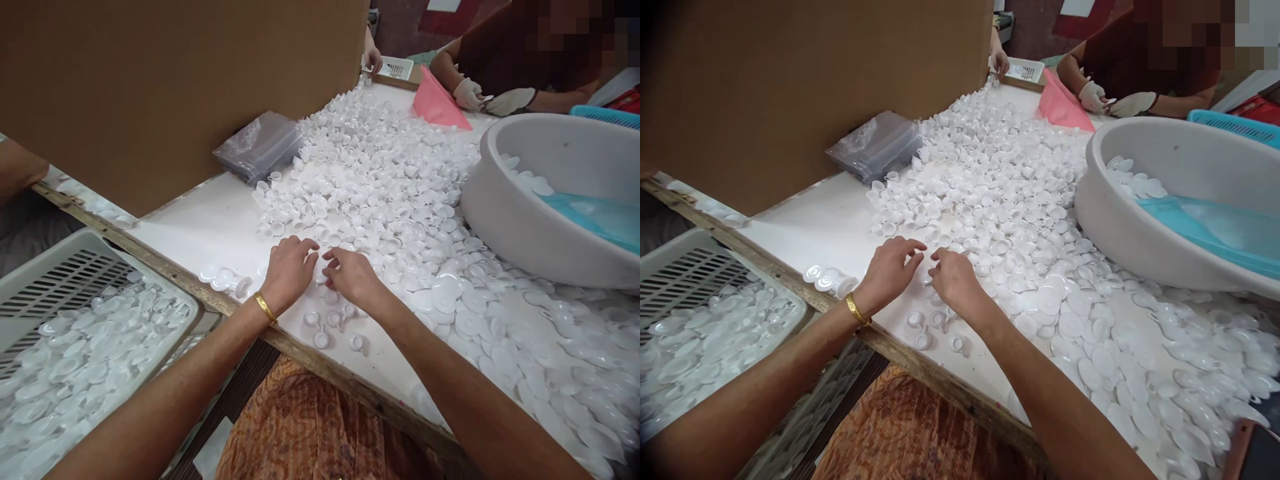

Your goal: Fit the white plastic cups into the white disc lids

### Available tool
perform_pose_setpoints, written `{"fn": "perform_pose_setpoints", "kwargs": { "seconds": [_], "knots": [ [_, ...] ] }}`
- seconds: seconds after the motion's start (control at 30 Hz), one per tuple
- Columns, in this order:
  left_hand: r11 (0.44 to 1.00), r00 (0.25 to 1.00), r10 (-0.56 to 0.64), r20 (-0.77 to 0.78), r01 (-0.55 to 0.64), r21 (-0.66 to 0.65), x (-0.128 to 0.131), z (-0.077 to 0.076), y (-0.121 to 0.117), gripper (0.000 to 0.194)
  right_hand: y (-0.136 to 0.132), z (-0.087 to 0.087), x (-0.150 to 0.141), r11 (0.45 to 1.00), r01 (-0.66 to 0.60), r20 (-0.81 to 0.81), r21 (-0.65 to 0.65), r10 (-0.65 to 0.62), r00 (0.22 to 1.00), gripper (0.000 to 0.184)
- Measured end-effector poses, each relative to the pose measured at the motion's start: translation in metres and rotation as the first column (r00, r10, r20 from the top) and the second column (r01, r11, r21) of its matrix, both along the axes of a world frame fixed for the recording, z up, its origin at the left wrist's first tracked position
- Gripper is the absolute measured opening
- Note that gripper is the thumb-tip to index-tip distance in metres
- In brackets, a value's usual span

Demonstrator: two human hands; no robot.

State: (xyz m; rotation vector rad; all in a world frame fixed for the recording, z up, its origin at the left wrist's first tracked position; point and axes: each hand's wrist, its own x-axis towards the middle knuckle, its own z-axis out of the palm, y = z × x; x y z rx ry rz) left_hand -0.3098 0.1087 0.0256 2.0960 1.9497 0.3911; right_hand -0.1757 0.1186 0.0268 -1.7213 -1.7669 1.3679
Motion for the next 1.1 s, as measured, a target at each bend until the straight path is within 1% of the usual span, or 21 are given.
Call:
{"fn": "perform_pose_setpoints", "kwargs": {
  "seconds": [0.1,0.17,0.23,0.33,0.43,0.57,0.6,0.67,0.73,0.83,0.87,0.9,0.97,1.0,1.03,1.1],
  "knots": [
    [0.987,0.999,0.01,-0.033,-0.005,0.158,0.019,0.002,0.009,0.029,-0.013,0.007,0.013,0.987,0.013,0.03,0.162,-0.018,0.999,0.036],
    [0.974,0.996,0.007,-0.084,0.012,0.226,0.032,-0.002,0.019,0.035,-0.024,0.01,0.026,0.96,0.032,0.022,0.279,-0.04,0.999,0.036],
    [0.965,0.991,-0.001,-0.135,0.036,0.26,0.042,-0.009,0.03,0.042,-0.035,0.011,0.041,0.939,0.063,0.001,0.338,-0.067,0.998,0.033],
    [0.962,0.983,-0.052,-0.178,0.097,0.257,0.049,-0.021,0.042,0.048,-0.046,0.012,0.068,0.924,0.156,-0.018,0.35,-0.16,0.987,0.029],
    [0.966,0.982,-0.09,-0.166,0.127,0.226,0.05,-0.029,0.047,0.048,-0.049,0.013,0.099,0.884,0.313,-0.056,0.348,-0.313,0.948,0.027],
    [0.97,0.981,-0.128,-0.147,0.155,0.185,0.051,-0.031,0.049,0.049,-0.049,0.011,0.134,0.787,0.512,-0.111,0.344,-0.507,0.855,0.025],
    [0.971,0.98,-0.136,-0.147,0.161,0.177,0.052,-0.03,0.05,0.049,-0.049,0.011,0.14,0.776,0.539,-0.113,0.328,-0.534,0.838,0.024],
    [0.971,0.975,-0.156,-0.16,0.181,0.156,0.053,-0.03,0.051,0.049,-0.05,0.013,0.146,0.788,0.553,-0.083,0.27,-0.553,0.829,0.023],
    [0.972,0.969,-0.173,-0.176,0.197,0.125,0.054,-0.03,0.053,0.049,-0.049,0.015,0.148,0.816,0.534,-0.033,0.222,-0.541,0.84,0.022],
    [0.981,0.971,-0.152,-0.186,0.171,0.093,0.055,-0.032,0.055,0.049,-0.046,0.018,0.15,0.832,0.505,0.001,0.23,-0.519,0.855,0.02],
    [0.983,0.972,-0.138,-0.189,0.158,0.095,0.056,-0.032,0.055,0.049,-0.045,0.018,0.151,0.846,0.48,0.015,0.232,-0.497,0.868,0.02],
    [0.983,0.972,-0.129,-0.194,0.151,0.103,0.056,-0.032,0.054,0.049,-0.045,0.018,0.152,0.872,0.438,0.043,0.22,-0.457,0.889,0.019],
    [0.982,0.973,-0.112,-0.202,0.14,0.126,0.056,-0.032,0.051,0.049,-0.049,0.016,0.155,0.934,0.306,0.141,0.184,-0.333,0.932,0.018],
    [0.982,0.974,-0.1,-0.204,0.129,0.136,0.054,-0.032,0.049,0.049,-0.053,0.014,0.157,0.956,0.229,0.204,0.183,-0.264,0.943,0.016],
    [0.983,0.974,-0.09,-0.207,0.121,0.141,0.052,-0.032,0.047,0.049,-0.057,0.012,0.159,0.969,0.149,0.268,0.196,-0.199,0.943,0.015],
    [0.983,0.972,-0.078,-0.223,0.112,0.146,0.044,-0.031,0.042,0.049,-0.07,0.004,0.161,0.969,-0.008,0.389,0.248,-0.092,0.916,0.016]
  ]
}}
